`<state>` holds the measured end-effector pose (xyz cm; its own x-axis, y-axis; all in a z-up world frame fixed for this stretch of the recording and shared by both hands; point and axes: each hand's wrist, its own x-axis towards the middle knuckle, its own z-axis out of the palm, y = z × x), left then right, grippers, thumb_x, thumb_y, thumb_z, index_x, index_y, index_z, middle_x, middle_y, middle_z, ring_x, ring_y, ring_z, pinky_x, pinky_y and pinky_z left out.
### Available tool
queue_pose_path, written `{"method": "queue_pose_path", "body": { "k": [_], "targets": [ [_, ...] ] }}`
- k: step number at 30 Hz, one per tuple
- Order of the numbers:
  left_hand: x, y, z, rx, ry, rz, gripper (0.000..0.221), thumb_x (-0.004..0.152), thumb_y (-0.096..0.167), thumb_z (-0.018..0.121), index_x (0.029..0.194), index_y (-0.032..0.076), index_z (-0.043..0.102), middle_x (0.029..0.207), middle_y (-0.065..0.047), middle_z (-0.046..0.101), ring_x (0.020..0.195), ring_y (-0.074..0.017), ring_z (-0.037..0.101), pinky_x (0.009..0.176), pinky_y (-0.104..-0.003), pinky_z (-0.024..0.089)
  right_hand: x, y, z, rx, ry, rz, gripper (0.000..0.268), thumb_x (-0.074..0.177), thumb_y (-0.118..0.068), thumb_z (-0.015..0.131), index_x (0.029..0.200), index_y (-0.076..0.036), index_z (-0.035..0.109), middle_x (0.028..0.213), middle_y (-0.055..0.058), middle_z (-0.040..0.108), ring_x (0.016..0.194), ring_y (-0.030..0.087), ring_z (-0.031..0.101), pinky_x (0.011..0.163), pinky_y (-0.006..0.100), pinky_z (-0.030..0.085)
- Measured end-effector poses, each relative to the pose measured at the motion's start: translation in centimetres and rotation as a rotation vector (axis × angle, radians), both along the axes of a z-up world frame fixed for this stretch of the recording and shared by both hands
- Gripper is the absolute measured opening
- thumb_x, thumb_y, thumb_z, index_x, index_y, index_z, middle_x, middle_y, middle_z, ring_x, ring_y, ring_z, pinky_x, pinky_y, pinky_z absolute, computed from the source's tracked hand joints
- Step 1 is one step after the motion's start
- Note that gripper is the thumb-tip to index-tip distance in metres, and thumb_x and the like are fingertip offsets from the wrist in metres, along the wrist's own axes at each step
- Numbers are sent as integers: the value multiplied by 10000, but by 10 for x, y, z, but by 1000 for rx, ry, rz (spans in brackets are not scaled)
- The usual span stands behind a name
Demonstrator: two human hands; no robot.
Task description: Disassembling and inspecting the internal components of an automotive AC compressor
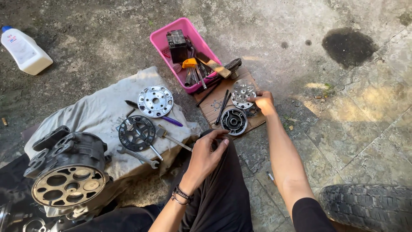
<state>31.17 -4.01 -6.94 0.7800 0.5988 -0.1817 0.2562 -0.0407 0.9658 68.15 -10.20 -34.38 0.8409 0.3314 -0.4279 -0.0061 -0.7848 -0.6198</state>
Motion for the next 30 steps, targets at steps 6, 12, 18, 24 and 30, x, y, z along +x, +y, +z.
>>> {"method": "queue_pose_path", "body": {
  "k": [6,12,18,24,30],
  "targets": [
    [-11,5,9,-24,-6,22,330,961,224,599,1234,64,695,1020,-174,767,984,-409,713,797,-486,559,17,-17,17,422,213,-74,485,759,-127,908,1174,-8,689,855,51,694,711,179,693,555,277,595],
    [-17,15,11,8,-78,99,349,945,250,630,1229,59,697,1049,-197,763,1050,-446,688,836,-529,550,-2,-20,104,787,247,-148,278,885,-137,824,1130,-129,694,888,30,746,767,150,761,618,243,630],
    [-10,21,28,-79,-264,196,624,1009,303,545,1485,-68,386,1315,-382,569,1144,-536,626,886,-572,552,-113,16,192,988,454,98,296,952,-99,716,1236,-69,636,1025,141,749,929,236,767,820,373,644],
    [-49,39,18,43,-323,559,378,977,86,612,1302,-106,596,1127,-335,692,1085,-410,684,847,-504,573,-215,54,223,873,485,261,187,977,-178,703,1115,-61,655,874,119,744,731,234,767,604,362,651],
    [-88,64,-15,47,-274,708,324,1022,140,543,1301,-9,611,1098,-244,736,1056,-386,715,837,-478,592,-257,98,231,872,375,271,181,981,-133,656,1135,-41,682,846,119,738,728,260,770,635,419,663]
  ]
}}
